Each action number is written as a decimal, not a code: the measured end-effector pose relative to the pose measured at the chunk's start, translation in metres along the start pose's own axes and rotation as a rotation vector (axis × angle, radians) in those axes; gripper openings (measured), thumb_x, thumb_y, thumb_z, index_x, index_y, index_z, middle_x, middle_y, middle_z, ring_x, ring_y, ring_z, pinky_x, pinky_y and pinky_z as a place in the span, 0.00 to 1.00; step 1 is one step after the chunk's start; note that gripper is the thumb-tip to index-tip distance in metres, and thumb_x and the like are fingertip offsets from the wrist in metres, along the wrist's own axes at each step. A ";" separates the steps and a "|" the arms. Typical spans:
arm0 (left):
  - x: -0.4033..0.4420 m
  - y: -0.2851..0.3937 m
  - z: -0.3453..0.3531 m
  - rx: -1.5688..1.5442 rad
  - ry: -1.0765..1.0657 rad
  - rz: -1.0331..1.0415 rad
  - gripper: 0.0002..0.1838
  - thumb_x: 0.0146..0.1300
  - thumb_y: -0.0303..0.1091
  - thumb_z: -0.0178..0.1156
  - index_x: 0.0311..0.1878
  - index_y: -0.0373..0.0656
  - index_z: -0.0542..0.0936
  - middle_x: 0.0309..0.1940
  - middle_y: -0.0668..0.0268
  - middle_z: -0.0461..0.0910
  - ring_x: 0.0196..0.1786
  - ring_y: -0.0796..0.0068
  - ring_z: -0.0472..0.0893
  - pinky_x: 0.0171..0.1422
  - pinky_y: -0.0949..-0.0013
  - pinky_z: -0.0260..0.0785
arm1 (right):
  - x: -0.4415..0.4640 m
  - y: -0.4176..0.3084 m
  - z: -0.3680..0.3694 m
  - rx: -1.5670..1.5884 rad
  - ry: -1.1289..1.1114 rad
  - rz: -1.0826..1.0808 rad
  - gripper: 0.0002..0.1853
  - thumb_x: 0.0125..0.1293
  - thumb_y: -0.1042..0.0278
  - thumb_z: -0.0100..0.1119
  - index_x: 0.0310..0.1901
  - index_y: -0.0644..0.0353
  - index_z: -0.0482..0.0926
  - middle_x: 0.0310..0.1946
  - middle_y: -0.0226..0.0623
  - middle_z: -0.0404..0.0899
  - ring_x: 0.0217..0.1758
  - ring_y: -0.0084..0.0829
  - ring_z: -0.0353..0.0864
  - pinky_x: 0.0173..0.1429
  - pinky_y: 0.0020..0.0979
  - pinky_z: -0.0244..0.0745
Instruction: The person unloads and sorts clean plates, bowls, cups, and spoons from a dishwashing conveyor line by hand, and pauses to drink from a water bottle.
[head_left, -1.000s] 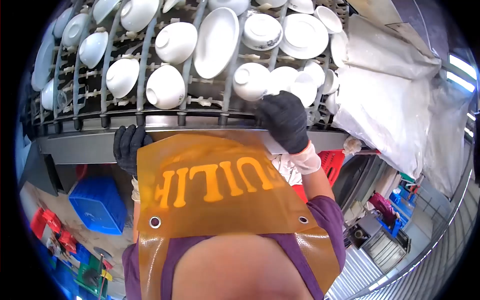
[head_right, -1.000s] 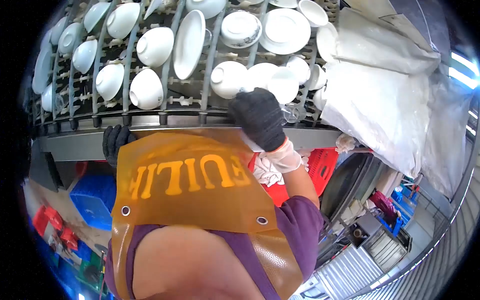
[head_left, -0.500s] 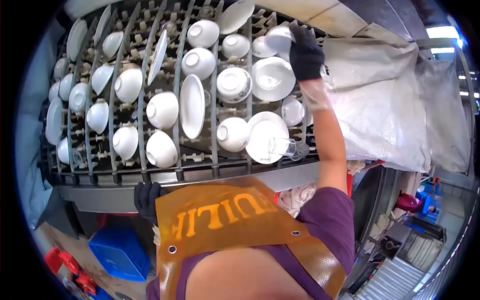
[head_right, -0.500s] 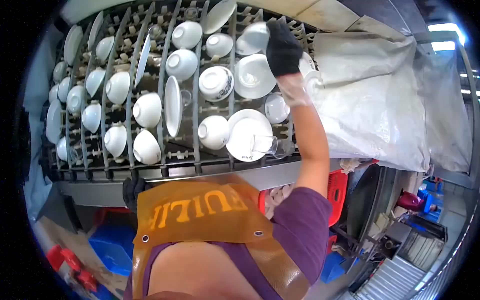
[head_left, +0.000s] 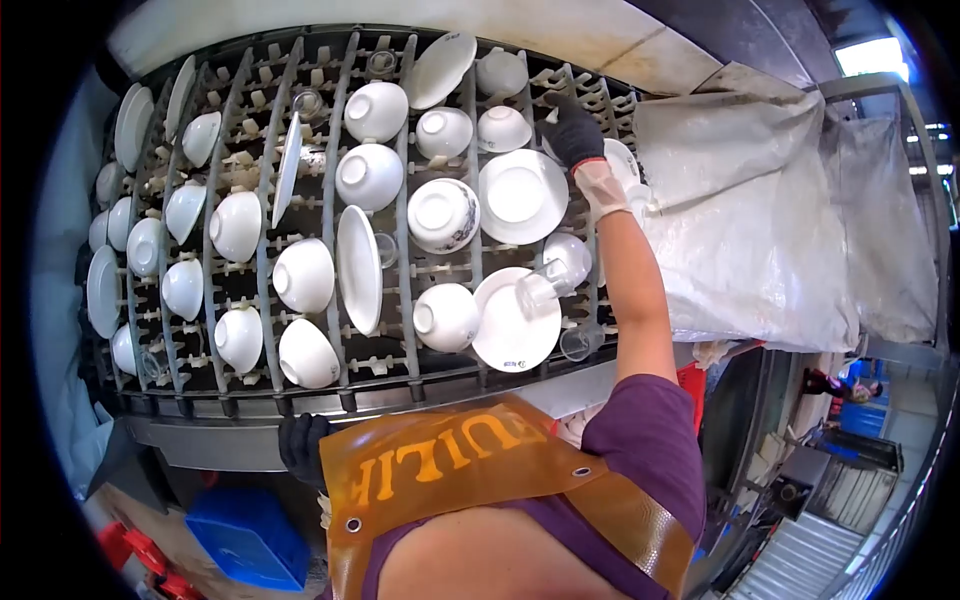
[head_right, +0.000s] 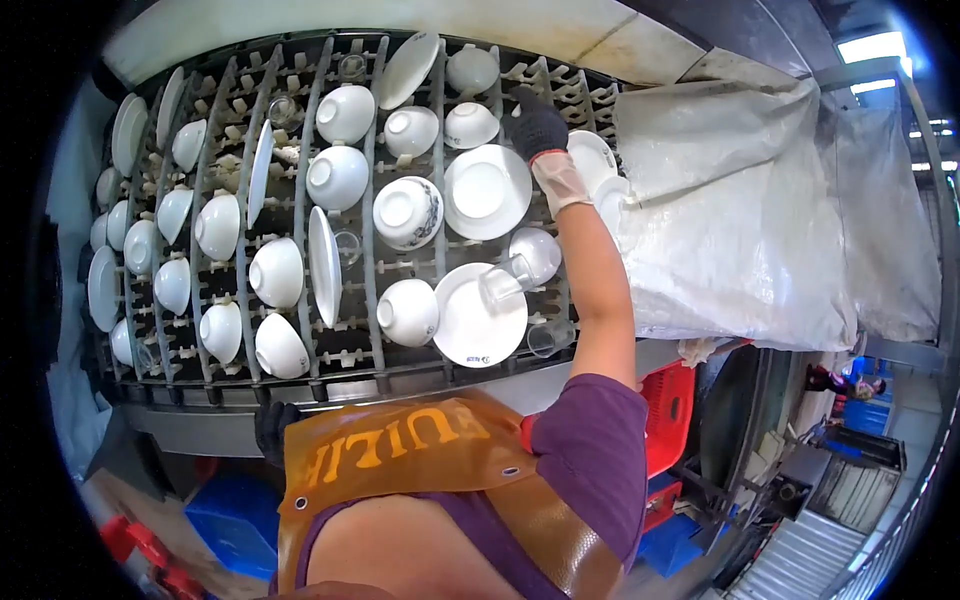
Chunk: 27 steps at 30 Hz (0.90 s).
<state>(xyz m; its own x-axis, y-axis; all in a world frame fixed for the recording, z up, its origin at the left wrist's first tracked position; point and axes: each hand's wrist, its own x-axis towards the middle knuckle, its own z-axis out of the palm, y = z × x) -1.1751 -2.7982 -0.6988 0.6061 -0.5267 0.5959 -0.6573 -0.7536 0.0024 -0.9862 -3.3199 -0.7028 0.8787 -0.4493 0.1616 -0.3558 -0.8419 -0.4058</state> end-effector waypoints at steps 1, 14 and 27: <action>-0.001 0.000 0.003 0.012 -0.001 0.005 0.05 0.59 0.33 0.55 0.35 0.44 0.74 0.35 0.66 0.75 0.44 0.64 0.77 0.52 0.53 0.73 | 0.015 0.015 0.004 0.042 0.097 -0.067 0.26 0.50 0.59 0.68 0.51 0.58 0.75 0.43 0.45 0.81 0.46 0.41 0.81 0.52 0.35 0.74; -0.018 0.021 0.009 0.015 -0.070 -0.034 0.05 0.60 0.33 0.54 0.36 0.45 0.74 0.36 0.66 0.75 0.45 0.63 0.77 0.52 0.53 0.73 | 0.029 0.190 -0.008 0.190 -0.197 0.116 0.27 0.53 0.54 0.66 0.51 0.62 0.77 0.47 0.45 0.80 0.49 0.36 0.79 0.54 0.34 0.71; 0.002 0.040 0.018 0.062 -0.029 0.133 0.02 0.59 0.31 0.54 0.33 0.45 0.71 0.35 0.66 0.76 0.46 0.65 0.77 0.52 0.53 0.73 | 0.023 0.122 -0.072 -0.100 0.163 -0.020 0.19 0.57 0.48 0.55 0.38 0.55 0.83 0.34 0.45 0.82 0.45 0.41 0.80 0.51 0.37 0.73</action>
<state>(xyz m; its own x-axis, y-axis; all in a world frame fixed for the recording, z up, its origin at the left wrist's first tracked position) -1.1921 -2.8370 -0.7122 0.5284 -0.6341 0.5645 -0.7042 -0.6988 -0.1257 -1.0324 -3.4549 -0.6841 0.8257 -0.4674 0.3158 -0.3754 -0.8732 -0.3108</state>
